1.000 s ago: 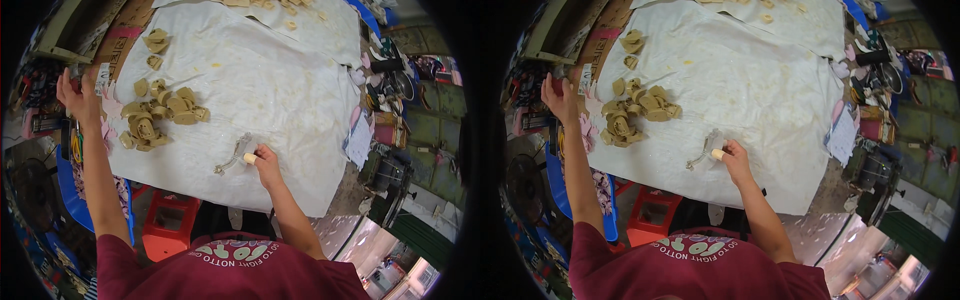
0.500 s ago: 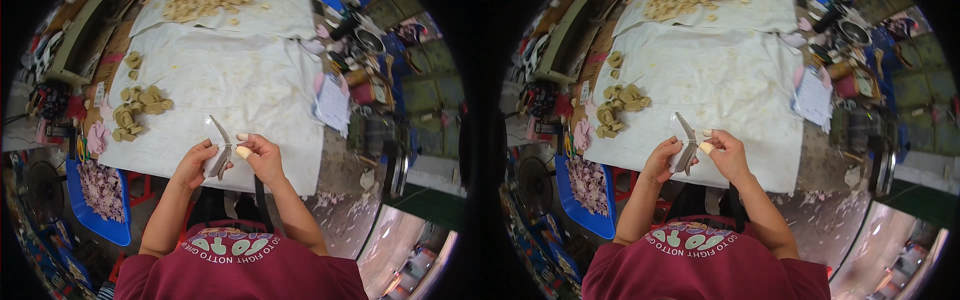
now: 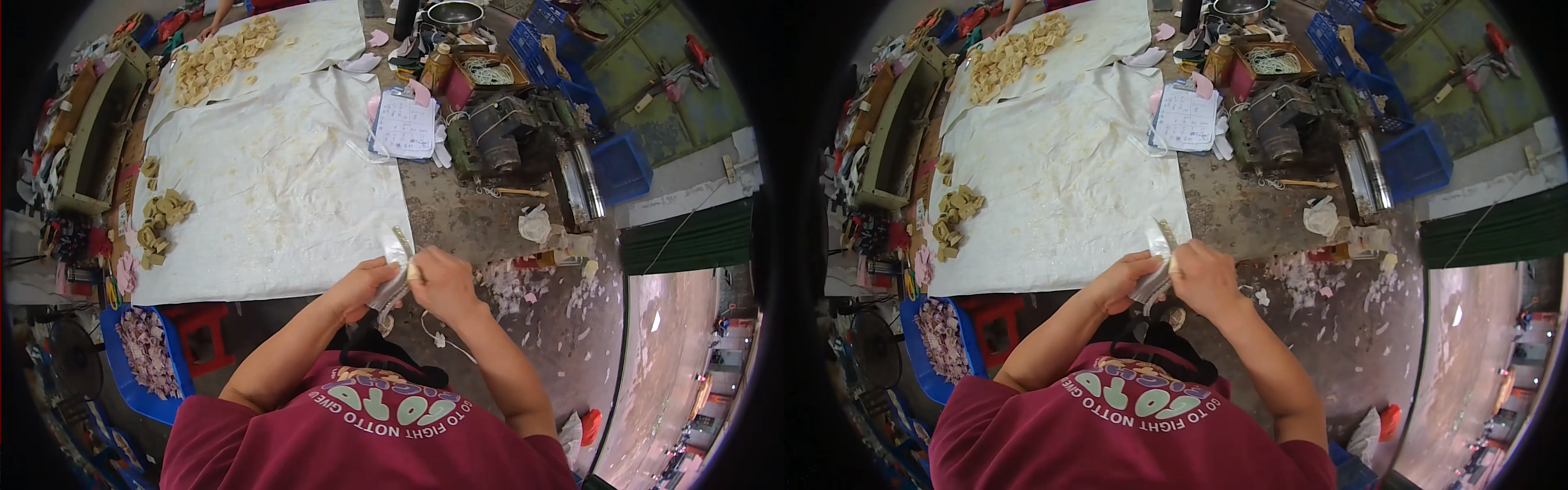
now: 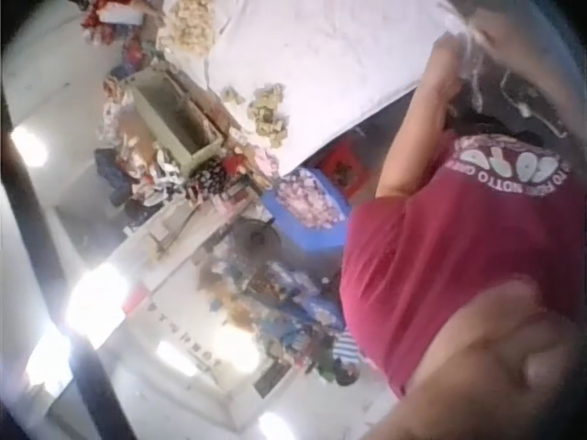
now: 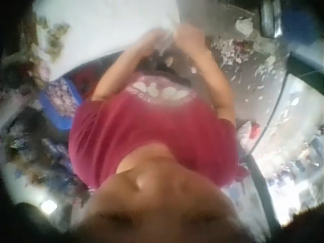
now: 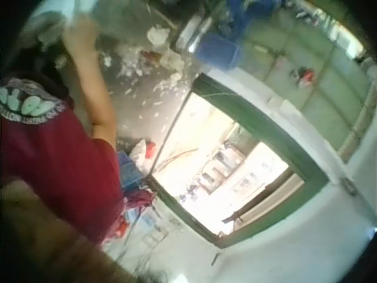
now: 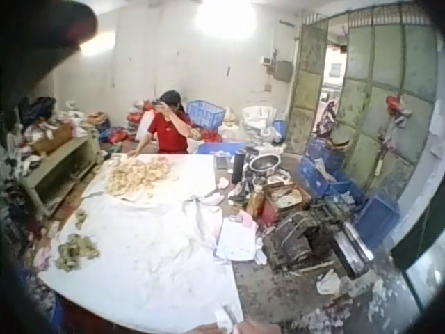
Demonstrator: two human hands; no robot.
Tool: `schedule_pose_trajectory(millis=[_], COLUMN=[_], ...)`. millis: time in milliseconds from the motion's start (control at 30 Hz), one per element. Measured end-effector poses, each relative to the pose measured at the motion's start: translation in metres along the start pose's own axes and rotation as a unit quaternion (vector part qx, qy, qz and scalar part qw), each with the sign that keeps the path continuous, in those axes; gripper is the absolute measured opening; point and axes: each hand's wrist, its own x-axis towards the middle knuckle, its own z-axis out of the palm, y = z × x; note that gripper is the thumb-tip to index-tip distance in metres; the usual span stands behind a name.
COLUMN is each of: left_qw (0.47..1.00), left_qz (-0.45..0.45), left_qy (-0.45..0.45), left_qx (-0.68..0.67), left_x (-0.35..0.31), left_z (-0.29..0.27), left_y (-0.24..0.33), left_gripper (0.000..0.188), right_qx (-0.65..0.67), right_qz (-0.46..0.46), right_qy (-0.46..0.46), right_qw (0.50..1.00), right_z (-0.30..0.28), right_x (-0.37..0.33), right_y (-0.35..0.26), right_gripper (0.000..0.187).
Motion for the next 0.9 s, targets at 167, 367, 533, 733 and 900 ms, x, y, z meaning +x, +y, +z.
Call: schedule_pose_trajectory(millis=[167, 367, 533, 733, 900], left_qw=[0.998, 0.712, 0.702, 0.767, 0.787], left_qz=[-0.005, 0.370, 0.240, 0.311, 0.269], left_qy=[0.013, 0.103, 0.078, 0.157, 0.115], left_qx=[0.054, 0.588, 0.666, 0.539, 0.543], left_x=[0.028, 0.040, 0.062, 0.100, 0.098], left_z=[0.010, 0.037, 0.036, -0.034, -0.094], left_y=[0.004, 0.040, 0.060, 0.084, 0.123], left_gripper=[0.036, 0.060, 0.057, 0.051, 0.051], right_qx=[0.433, 0.312, 0.318, 0.696, 0.650], right_qz=[0.279, 0.283, 0.290, 0.368, 0.368], right_qy=[0.094, 0.139, 0.073, 0.037, -0.122], right_qw=[0.852, 0.896, 0.900, 0.615, 0.654], right_z=[0.003, 0.014, 0.028, 0.055, 0.063], right_x=[-0.017, 0.001, 0.037, 0.104, 0.128], right_y=[0.024, 0.053, 0.069, 0.072, 0.094], right_gripper=[0.003, 0.005, 0.006, 0.014, 0.009])
